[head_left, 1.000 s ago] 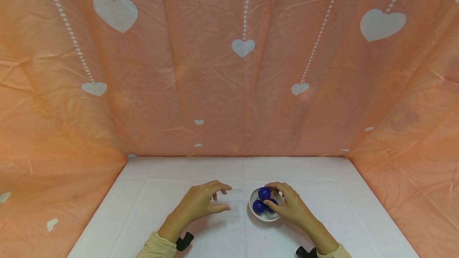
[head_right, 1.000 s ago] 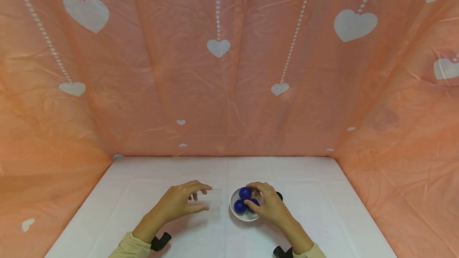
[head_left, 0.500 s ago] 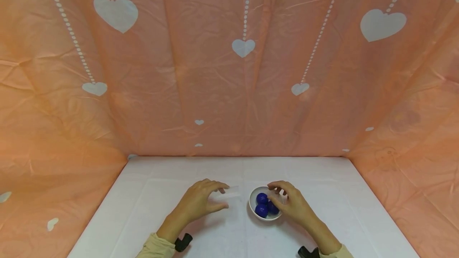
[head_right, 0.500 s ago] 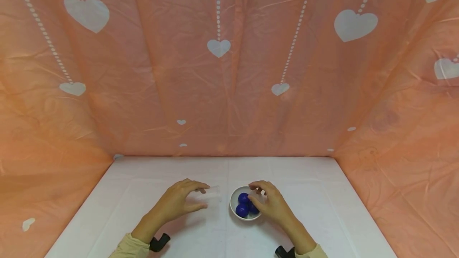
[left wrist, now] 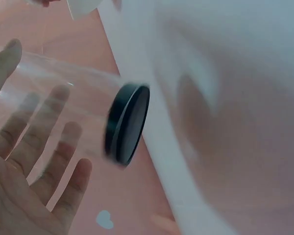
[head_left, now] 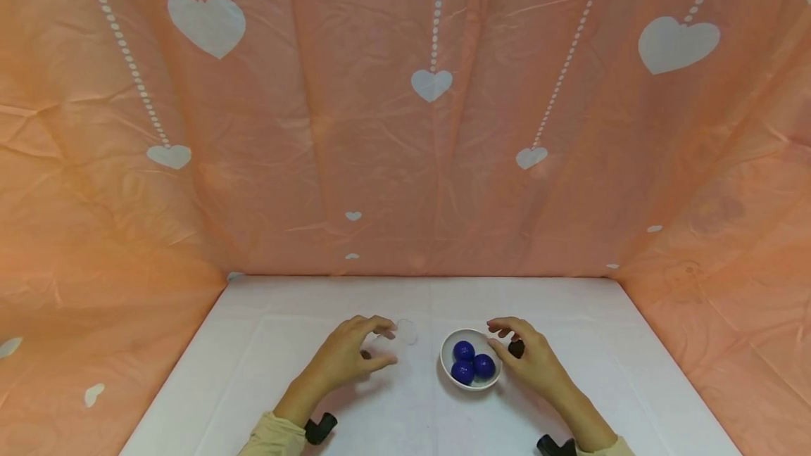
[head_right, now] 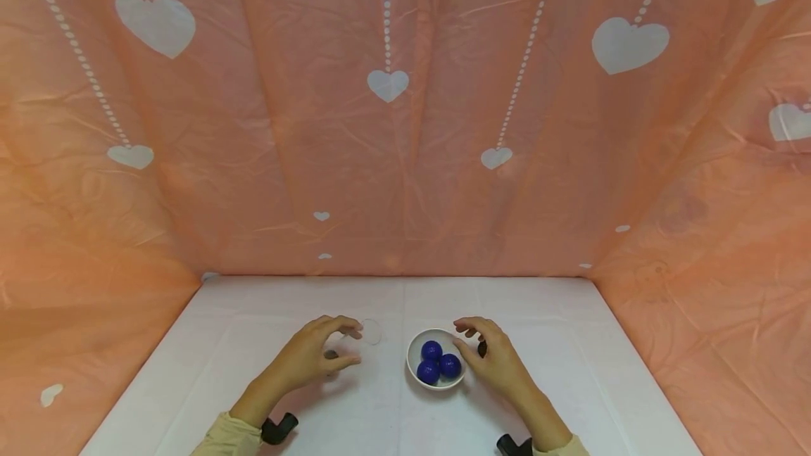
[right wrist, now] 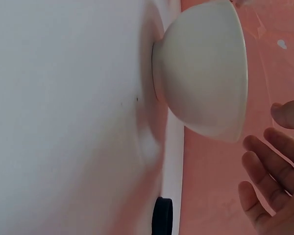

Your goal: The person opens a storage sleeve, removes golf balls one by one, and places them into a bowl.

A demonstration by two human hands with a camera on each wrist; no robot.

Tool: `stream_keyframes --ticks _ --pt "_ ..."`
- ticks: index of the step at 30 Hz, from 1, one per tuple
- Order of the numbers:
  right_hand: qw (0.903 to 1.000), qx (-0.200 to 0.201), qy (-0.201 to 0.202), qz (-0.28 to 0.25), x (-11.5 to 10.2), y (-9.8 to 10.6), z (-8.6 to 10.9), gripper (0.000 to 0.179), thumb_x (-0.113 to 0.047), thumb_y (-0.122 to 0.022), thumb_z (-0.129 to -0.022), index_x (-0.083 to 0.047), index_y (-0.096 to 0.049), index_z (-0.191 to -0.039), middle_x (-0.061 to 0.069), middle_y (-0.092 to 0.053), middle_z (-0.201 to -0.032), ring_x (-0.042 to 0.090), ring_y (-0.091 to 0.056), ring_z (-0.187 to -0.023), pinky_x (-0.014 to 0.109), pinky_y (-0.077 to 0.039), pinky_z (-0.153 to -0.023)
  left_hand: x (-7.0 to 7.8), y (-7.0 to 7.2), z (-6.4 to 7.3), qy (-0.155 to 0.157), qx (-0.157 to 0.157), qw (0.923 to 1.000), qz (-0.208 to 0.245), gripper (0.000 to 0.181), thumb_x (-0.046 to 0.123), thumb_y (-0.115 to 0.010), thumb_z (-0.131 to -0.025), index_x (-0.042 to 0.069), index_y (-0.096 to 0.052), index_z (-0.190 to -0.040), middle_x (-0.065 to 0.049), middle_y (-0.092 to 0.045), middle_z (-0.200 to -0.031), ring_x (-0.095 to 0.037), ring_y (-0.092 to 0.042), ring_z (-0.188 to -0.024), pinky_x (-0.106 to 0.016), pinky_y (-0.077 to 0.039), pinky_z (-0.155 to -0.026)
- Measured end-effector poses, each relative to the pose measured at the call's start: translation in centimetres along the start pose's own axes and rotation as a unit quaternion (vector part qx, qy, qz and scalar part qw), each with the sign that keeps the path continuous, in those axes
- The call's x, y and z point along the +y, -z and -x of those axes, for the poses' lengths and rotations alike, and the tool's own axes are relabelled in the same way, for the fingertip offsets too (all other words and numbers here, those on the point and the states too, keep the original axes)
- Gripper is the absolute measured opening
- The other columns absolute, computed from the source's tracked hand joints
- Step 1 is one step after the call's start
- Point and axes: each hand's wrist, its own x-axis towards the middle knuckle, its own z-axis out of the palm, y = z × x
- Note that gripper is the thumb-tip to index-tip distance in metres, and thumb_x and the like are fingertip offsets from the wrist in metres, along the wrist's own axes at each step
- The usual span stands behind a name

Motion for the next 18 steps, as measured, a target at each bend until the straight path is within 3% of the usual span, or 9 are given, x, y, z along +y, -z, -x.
stream_keyframes --ticks 7,18 --pt "0.9996 -0.001 -0.025 0.010 0.7 0.6 0.4 0.038 0.003 -0.085 -0.087 -0.009 -0.074 -0.121 0.000 -0.076 -0.105 0.021 -0.068 -0.089 0.035 -0.058 -0.073 -0.8 -0.1 0.1 0.025 -0.007 0.9992 0.030 0.045 0.043 -0.087 -0.092 0.031 -0.067 -0.131 0.024 -0.070 -0.123 -0.016 -0.064 -0.121 -0.055 -0.051 -0.105" --pt "0.9995 0.008 -0.019 0.025 1.4 1.8 0.9 0.038 0.007 -0.085 -0.085 -0.004 -0.073 -0.120 0.004 -0.077 -0.106 0.021 -0.068 -0.091 0.034 -0.054 -0.079 -1.9 0.1 0.9 0.047 -0.011 0.9979 0.045 0.044 0.045 -0.082 -0.095 0.032 -0.062 -0.131 0.011 -0.068 -0.131 -0.024 -0.065 -0.125 -0.054 -0.054 -0.101"
